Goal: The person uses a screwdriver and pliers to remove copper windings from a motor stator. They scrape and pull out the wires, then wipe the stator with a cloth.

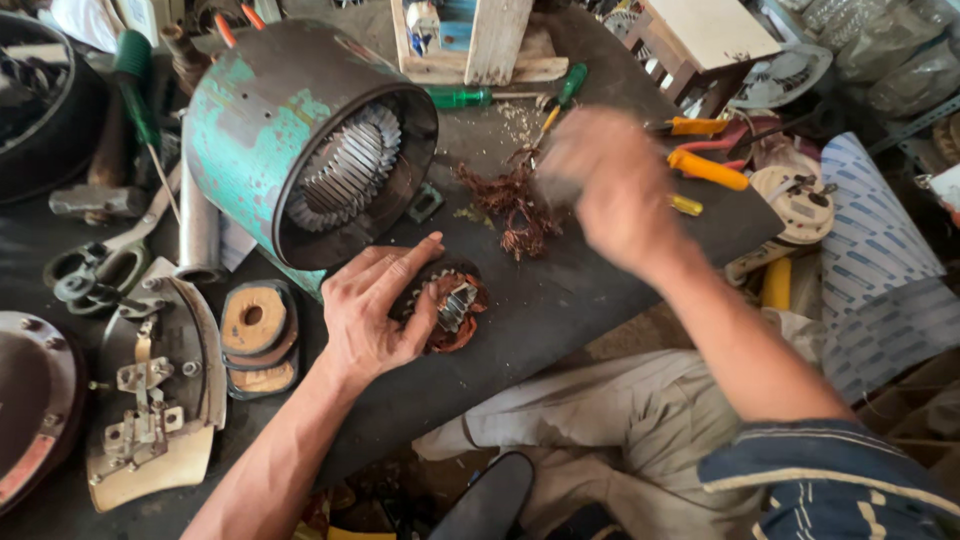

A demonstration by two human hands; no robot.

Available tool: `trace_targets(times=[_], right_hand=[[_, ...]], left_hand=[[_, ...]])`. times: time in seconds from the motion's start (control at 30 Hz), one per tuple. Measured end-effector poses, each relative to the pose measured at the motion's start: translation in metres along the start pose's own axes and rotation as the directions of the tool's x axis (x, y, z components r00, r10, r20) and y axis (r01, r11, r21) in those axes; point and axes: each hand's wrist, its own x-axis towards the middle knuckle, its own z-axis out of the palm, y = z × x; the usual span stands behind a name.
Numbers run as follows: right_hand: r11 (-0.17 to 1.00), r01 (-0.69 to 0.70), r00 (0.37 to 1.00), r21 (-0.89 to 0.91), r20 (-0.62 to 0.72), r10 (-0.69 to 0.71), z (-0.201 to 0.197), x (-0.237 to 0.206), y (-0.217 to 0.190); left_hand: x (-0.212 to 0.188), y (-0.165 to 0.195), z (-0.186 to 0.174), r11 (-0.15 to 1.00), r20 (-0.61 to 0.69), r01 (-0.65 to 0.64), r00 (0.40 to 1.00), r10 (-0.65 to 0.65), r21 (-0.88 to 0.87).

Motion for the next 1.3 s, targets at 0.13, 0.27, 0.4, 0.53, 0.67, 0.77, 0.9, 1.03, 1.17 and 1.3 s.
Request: trace_targets(times=[0.13,0.27,0.4,0.53,0.67,0.77,0.9,1.03,1.17,1.3], right_hand=[[0.936,0.255,0.898,0.242,0.301,-0.322,0.025,-0.028,-0.029],[0.968,0.223,0.876,0.116,0.411,-0.251,0.044,-0.020,0.000],[0.996,0.043,0.950,0.084,0.305,-0.067,0.045,-0.006,0.014],[0.983,-0.040,0.983,0.180,0.185,0.006,0.024,-0.022,-0.014],[0.896,0.148,0.908,0.419,0.301,-0.292,0.019,-0.051,-0.043],[0.939,0.108,0.891,0.326,0.387,-0.237,0.030,-0.050,-0.031],[0.975,-0.099,0.897,0.199,0.442,0.001,0.023,-0.030,-0.001],[0.981,-0.068,0.940,0.180,0.341,0.003,0.002,-0.043,-0.024],[0.943,0.040,0.863,0.332,0.465,-0.200,-0.013,-0.084,-0.050],[0.993,-0.044,0.903,0.112,0.430,-0.008,-0.020,-0.088,-0.005]], left_hand=[[-0.001,-0.001,0.001,1.000,-0.002,-0.010,1.000,0.010,0.004],[0.000,-0.001,0.000,1.000,0.003,-0.004,1.000,0.004,0.003],[0.004,-0.001,-0.002,1.000,0.004,-0.023,1.000,0.023,0.011],[0.001,0.001,-0.002,1.000,-0.003,-0.016,1.000,0.016,0.006],[-0.001,-0.001,-0.003,1.000,0.021,-0.013,1.000,0.013,0.001],[-0.001,0.000,-0.003,1.000,0.013,-0.019,1.000,0.019,0.006],[0.002,0.001,-0.002,1.000,0.003,-0.010,1.000,0.010,-0.005],[0.002,0.001,-0.001,1.000,-0.014,-0.018,1.000,0.018,0.008],[-0.002,-0.002,0.000,1.000,0.002,-0.008,1.000,0.008,0.020],[-0.003,-0.003,0.000,1.000,0.006,-0.012,1.000,0.012,0.021]])
